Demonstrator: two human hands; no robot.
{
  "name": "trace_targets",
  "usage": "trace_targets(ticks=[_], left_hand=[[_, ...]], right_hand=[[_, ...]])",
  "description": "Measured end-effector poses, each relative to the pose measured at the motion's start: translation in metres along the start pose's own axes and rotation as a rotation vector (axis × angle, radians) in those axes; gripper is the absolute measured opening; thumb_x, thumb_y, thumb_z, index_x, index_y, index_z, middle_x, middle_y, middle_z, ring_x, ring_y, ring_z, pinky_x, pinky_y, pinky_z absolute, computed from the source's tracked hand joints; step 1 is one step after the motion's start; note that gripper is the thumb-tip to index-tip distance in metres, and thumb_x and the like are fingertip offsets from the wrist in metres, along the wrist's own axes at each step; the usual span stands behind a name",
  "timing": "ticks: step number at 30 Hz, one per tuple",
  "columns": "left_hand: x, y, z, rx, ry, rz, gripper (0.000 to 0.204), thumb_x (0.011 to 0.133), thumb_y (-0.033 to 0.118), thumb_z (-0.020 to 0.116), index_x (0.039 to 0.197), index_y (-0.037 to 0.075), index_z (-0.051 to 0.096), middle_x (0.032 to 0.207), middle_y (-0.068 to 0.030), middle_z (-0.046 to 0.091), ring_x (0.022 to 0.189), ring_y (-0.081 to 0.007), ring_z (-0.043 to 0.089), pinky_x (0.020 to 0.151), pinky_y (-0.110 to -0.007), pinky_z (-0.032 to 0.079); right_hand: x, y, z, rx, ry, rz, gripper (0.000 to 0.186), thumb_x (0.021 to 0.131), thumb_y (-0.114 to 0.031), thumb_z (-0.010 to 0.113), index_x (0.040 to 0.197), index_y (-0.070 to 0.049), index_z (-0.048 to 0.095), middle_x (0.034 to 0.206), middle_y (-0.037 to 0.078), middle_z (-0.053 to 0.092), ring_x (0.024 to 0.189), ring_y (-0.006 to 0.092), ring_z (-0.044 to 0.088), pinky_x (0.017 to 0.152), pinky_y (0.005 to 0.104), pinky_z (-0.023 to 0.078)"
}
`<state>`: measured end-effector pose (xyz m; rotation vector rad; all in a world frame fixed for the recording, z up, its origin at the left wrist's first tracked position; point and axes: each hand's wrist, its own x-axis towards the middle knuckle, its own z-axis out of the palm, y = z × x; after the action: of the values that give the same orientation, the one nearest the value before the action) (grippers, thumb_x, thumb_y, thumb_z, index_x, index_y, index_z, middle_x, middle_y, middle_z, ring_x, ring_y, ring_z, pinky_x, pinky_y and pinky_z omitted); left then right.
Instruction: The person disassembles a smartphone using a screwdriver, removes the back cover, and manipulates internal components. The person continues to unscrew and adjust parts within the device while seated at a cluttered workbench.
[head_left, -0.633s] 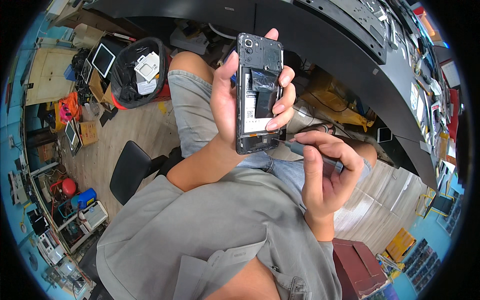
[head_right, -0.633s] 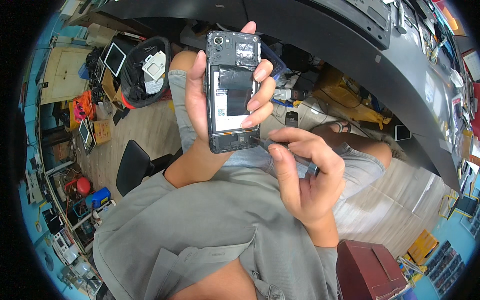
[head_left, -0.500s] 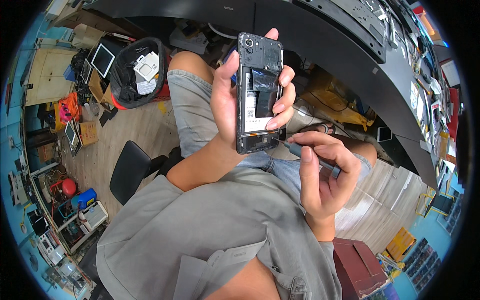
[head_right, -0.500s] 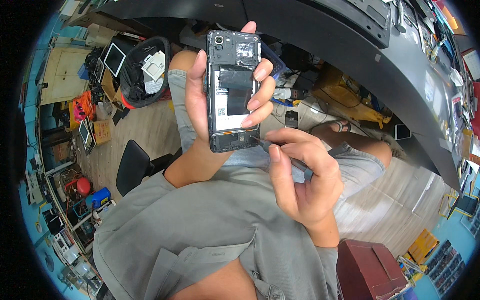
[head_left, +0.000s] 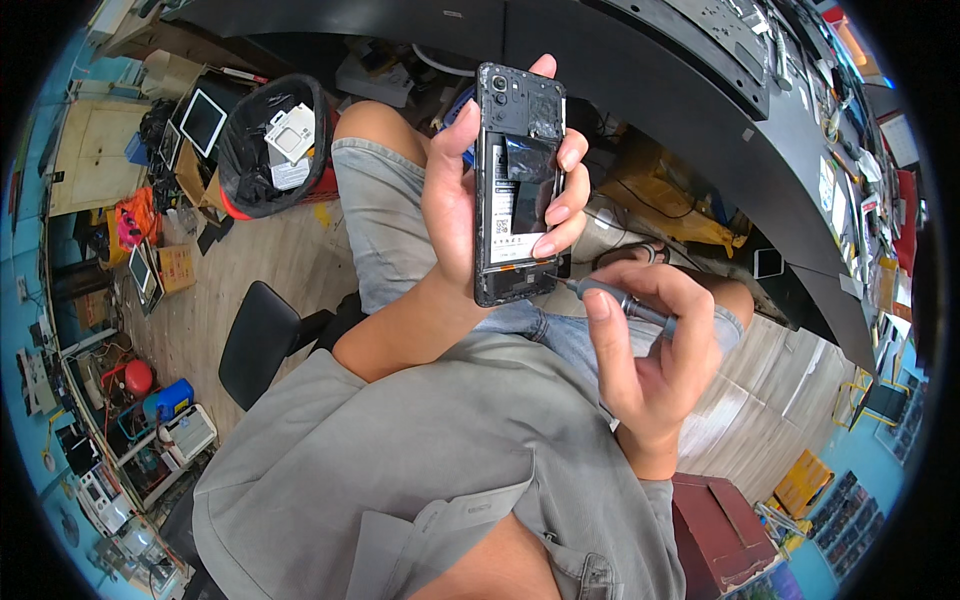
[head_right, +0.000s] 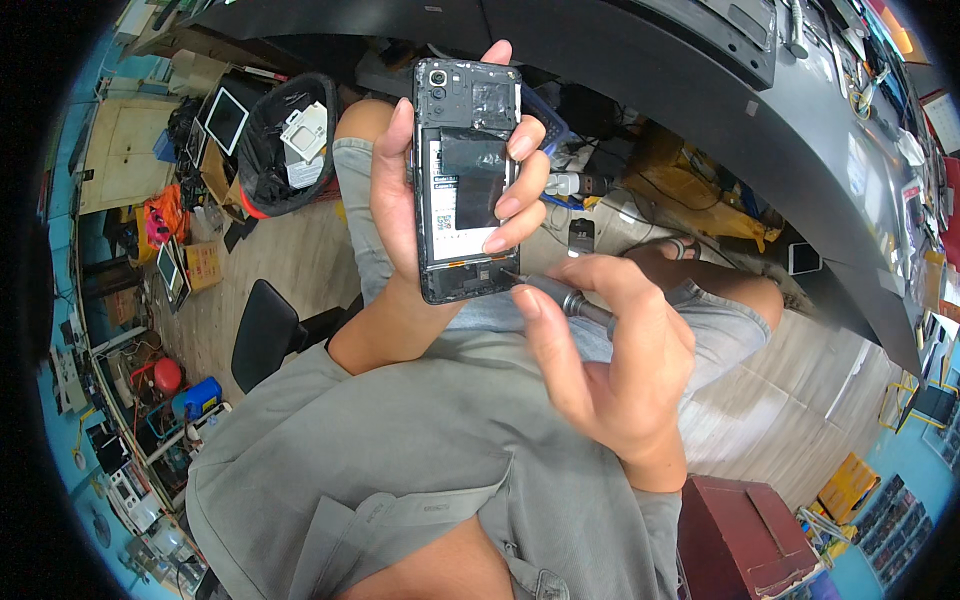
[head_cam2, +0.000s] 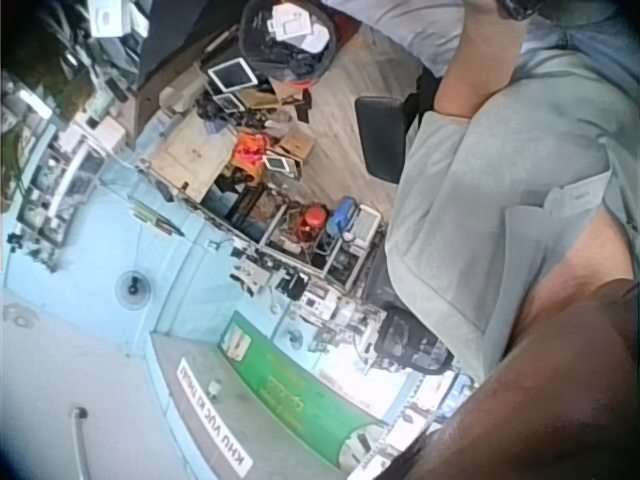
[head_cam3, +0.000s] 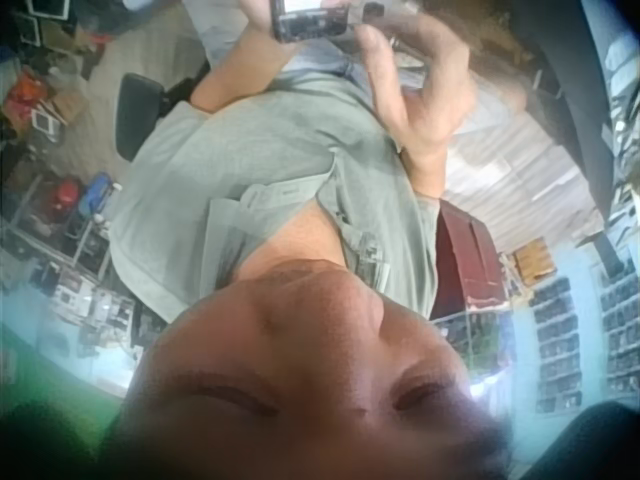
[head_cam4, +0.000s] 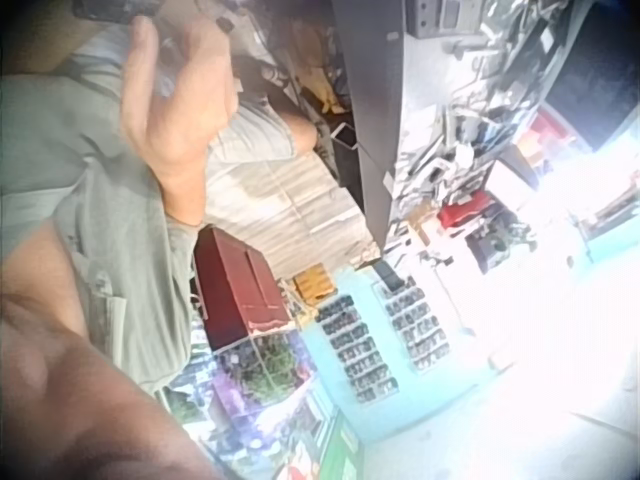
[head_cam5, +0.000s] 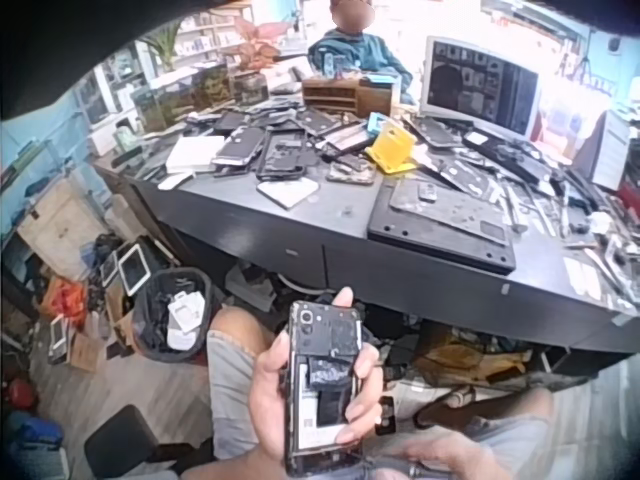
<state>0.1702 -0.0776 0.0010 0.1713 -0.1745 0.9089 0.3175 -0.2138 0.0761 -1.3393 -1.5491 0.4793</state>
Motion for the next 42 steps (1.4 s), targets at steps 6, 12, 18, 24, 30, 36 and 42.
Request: trace_targets(ticks=[6, 12, 18, 24, 30, 36, 42], left_hand=[[-0.002, -0.001, 0.001, 0.005, 0.010, 0.001, 0.087, 0.116, 0.064, 0.048, 0.184, 0.018, 0.019, 0.124, -0.0226, 0.052, 0.083, -0.0276, 0.055, 0.056, -0.038, 0.053], [-0.002, 0.000, 0.005, -0.010, 0.015, 0.000, 0.086, 0.117, 0.064, 0.047, 0.184, 0.018, 0.019, 0.123, -0.0225, 0.052, 0.082, -0.0275, 0.054, 0.056, -0.038, 0.053], [-0.002, -0.002, 0.006, 0.000, 0.021, -0.005, 0.085, 0.117, 0.064, 0.047, 0.184, 0.018, 0.020, 0.122, -0.0222, 0.052, 0.082, -0.0272, 0.054, 0.056, -0.038, 0.054], [-0.003, -0.002, 0.006, -0.008, 0.020, -0.001, 0.085, 0.117, 0.064, 0.047, 0.183, 0.018, 0.021, 0.122, -0.0220, 0.052, 0.082, -0.0263, 0.054, 0.056, -0.038, 0.054], [-0.002, -0.002, 0.006, 0.001, 0.016, 0.000, 0.085, 0.117, 0.064, 0.046, 0.183, 0.017, 0.019, 0.121, -0.0221, 0.052, 0.081, -0.0258, 0.055, 0.055, -0.037, 0.055], [-0.002, -0.003, 0.006, -0.001, 0.015, 0.007, 0.086, 0.117, 0.064, 0.046, 0.184, 0.017, 0.019, 0.121, -0.0219, 0.052, 0.081, -0.0262, 0.055, 0.055, -0.037, 0.054], [0.007, 0.003, 0.027, 0.046, 0.071, 0.019, 0.072, 0.117, 0.061, 0.048, 0.177, 0.024, 0.037, 0.115, -0.0187, 0.058, 0.080, -0.0282, 0.061, 0.053, -0.039, 0.055]], right_hand=[[0.007, -0.008, -0.009, -0.054, -0.080, -0.024, 0.041, 0.090, 0.002, 0.095, 0.118, 0.007, 0.067, 0.105, 0.020, 0.081, 0.090, 0.0301, 0.082, 0.081, 0.0370, 0.066], [0.001, -0.011, -0.013, -0.086, -0.089, 0.076, 0.048, 0.088, -0.002, 0.098, 0.120, 0.008, 0.065, 0.111, 0.022, 0.081, 0.096, 0.0261, 0.081, 0.088, 0.0348, 0.065], [-0.001, -0.011, -0.011, -0.067, -0.044, 0.053, 0.047, 0.087, -0.003, 0.100, 0.117, 0.008, 0.065, 0.105, 0.020, 0.082, 0.090, 0.0279, 0.084, 0.081, 0.0347, 0.066], [0.000, -0.018, -0.016, -0.121, -0.075, 0.047, 0.041, 0.089, 0.005, 0.094, 0.117, 0.009, 0.065, 0.106, 0.023, 0.082, 0.092, 0.0275, 0.084, 0.083, 0.0345, 0.066], [-0.003, -0.016, -0.012, -0.044, -0.012, 0.047, 0.039, 0.089, 0.009, 0.092, 0.117, 0.010, 0.065, 0.108, 0.024, 0.082, 0.094, 0.0270, 0.083, 0.085, 0.0341, 0.066], [-0.004, -0.017, -0.014, -0.035, -0.022, 0.036, 0.036, 0.091, 0.010, 0.089, 0.118, 0.009, 0.064, 0.111, 0.027, 0.082, 0.101, 0.0297, 0.083, 0.088, 0.0360, 0.065], [-0.015, 0.002, -0.018, 0.165, 0.172, 0.086, 0.034, 0.098, 0.012, 0.081, 0.122, 0.006, 0.058, 0.121, 0.031, 0.078, 0.111, 0.0342, 0.081, 0.099, 0.0425, 0.064]])
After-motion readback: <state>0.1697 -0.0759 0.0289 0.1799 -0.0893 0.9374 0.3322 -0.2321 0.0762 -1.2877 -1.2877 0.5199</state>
